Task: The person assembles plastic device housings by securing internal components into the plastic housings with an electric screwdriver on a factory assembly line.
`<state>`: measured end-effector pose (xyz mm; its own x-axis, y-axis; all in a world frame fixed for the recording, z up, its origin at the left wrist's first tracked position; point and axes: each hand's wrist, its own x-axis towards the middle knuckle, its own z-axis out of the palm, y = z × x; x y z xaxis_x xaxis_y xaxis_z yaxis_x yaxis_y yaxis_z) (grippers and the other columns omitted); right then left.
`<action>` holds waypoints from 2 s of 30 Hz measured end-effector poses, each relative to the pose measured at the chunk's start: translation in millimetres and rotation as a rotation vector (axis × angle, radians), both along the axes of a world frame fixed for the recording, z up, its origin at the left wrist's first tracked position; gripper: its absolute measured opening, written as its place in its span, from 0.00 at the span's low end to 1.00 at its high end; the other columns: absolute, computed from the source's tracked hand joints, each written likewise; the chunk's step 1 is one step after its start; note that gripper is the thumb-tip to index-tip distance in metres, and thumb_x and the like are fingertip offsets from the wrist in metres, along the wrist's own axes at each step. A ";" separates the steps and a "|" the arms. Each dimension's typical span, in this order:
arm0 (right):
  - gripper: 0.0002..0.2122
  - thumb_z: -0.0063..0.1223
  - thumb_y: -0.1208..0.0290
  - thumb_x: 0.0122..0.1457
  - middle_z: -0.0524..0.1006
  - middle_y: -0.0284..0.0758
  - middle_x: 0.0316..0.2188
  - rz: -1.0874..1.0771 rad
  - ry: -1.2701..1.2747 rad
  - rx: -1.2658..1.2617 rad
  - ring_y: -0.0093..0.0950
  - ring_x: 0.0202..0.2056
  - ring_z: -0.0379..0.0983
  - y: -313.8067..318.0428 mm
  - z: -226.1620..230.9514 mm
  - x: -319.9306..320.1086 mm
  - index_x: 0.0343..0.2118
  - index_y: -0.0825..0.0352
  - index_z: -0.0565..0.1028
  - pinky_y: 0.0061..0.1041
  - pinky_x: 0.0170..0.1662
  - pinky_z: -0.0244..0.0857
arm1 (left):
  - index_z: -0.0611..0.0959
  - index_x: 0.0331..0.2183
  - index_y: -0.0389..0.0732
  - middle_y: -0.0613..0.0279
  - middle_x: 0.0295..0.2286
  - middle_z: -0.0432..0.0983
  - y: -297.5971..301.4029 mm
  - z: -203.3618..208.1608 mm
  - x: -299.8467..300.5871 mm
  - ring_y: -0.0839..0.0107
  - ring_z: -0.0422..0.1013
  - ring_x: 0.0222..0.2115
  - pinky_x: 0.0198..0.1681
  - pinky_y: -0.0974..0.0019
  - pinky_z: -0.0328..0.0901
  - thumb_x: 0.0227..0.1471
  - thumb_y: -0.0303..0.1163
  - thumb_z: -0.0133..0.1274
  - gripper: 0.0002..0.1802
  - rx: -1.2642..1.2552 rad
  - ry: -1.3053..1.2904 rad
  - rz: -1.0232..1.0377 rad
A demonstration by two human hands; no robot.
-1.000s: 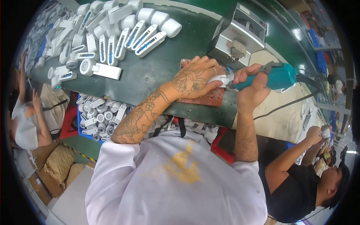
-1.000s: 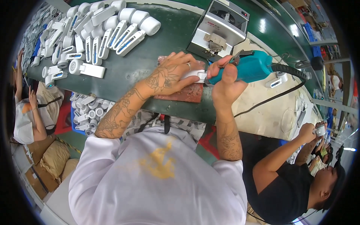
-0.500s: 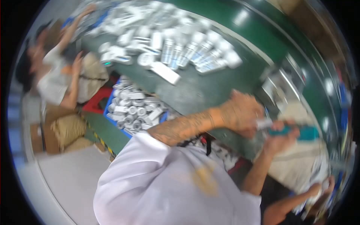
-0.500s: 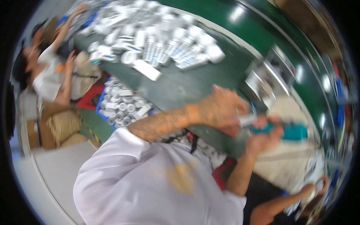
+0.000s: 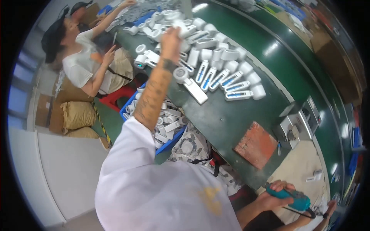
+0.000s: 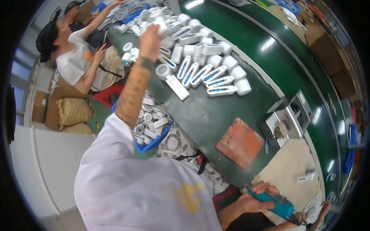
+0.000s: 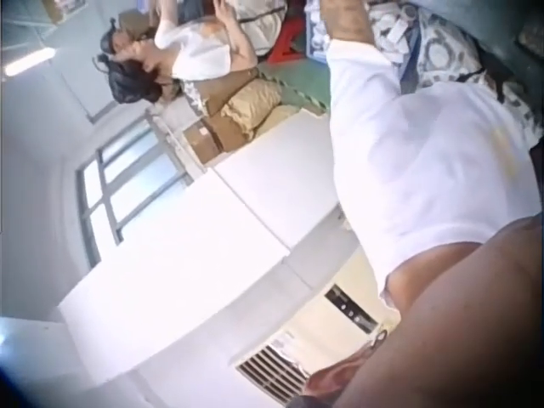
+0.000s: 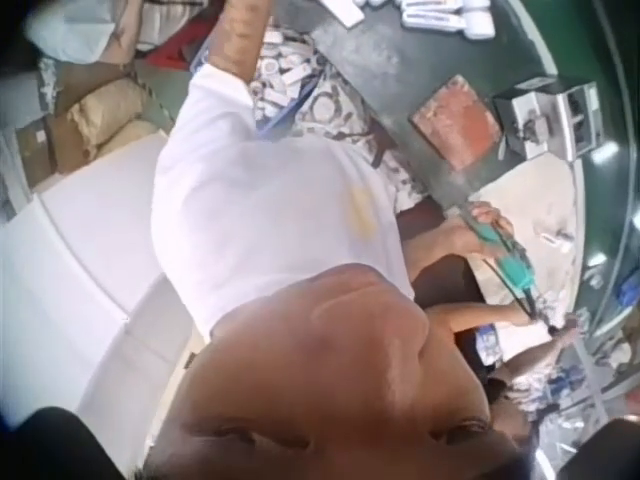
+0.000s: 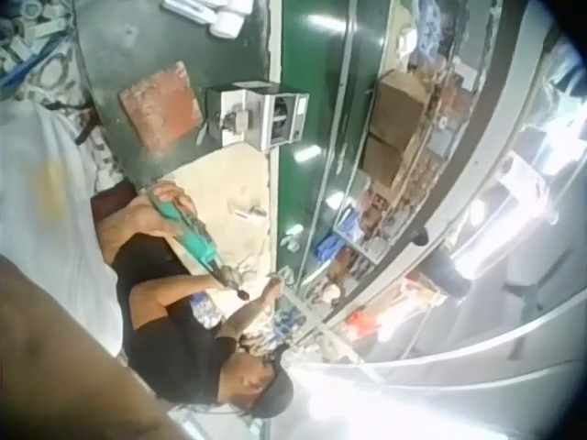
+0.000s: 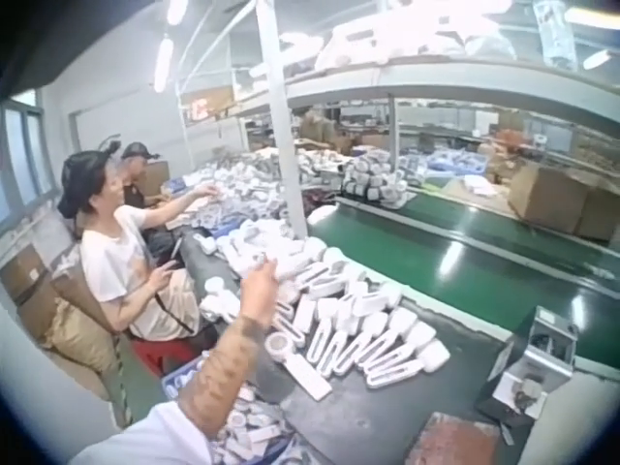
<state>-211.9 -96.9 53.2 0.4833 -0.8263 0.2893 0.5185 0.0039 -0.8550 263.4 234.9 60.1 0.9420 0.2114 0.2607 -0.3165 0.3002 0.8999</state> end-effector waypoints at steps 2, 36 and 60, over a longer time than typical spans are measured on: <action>0.29 0.49 0.40 0.61 0.69 0.33 0.21 0.043 -0.056 0.070 0.24 0.22 0.65 3.3 -7.9 -11.5 0.46 0.66 0.70 0.25 0.28 0.61 | 0.78 0.44 0.39 0.59 0.42 0.75 57.1 -33.8 58.4 0.63 0.69 0.44 0.48 0.56 0.63 0.62 0.40 0.44 0.16 0.709 -0.110 0.087; 0.31 0.59 0.44 0.56 0.74 0.35 0.25 -0.221 0.349 -0.078 0.26 0.27 0.72 -60.7 7.7 -70.9 0.43 0.75 0.71 0.24 0.30 0.64 | 0.83 0.37 0.41 0.58 0.32 0.76 -390.1 -15.4 -327.2 0.56 0.72 0.37 0.44 0.55 0.67 0.52 0.36 0.58 0.11 0.698 -0.854 -1.092; 0.20 0.57 0.54 0.63 0.71 0.32 0.20 0.002 -0.014 -0.308 0.24 0.21 0.69 -74.4 13.3 172.2 0.34 0.71 0.71 0.23 0.26 0.64 | 0.85 0.41 0.49 0.62 0.40 0.73 -237.9 -49.6 -253.9 0.60 0.66 0.46 0.55 0.53 0.58 0.57 0.43 0.52 0.15 0.964 -0.651 -1.017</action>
<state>-39.6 -171.3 66.6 0.4788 -0.6974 0.5332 0.5308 -0.2537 -0.8086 9.5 -3.0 10.5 0.2521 -0.9113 0.3255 -0.7469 0.0307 0.6642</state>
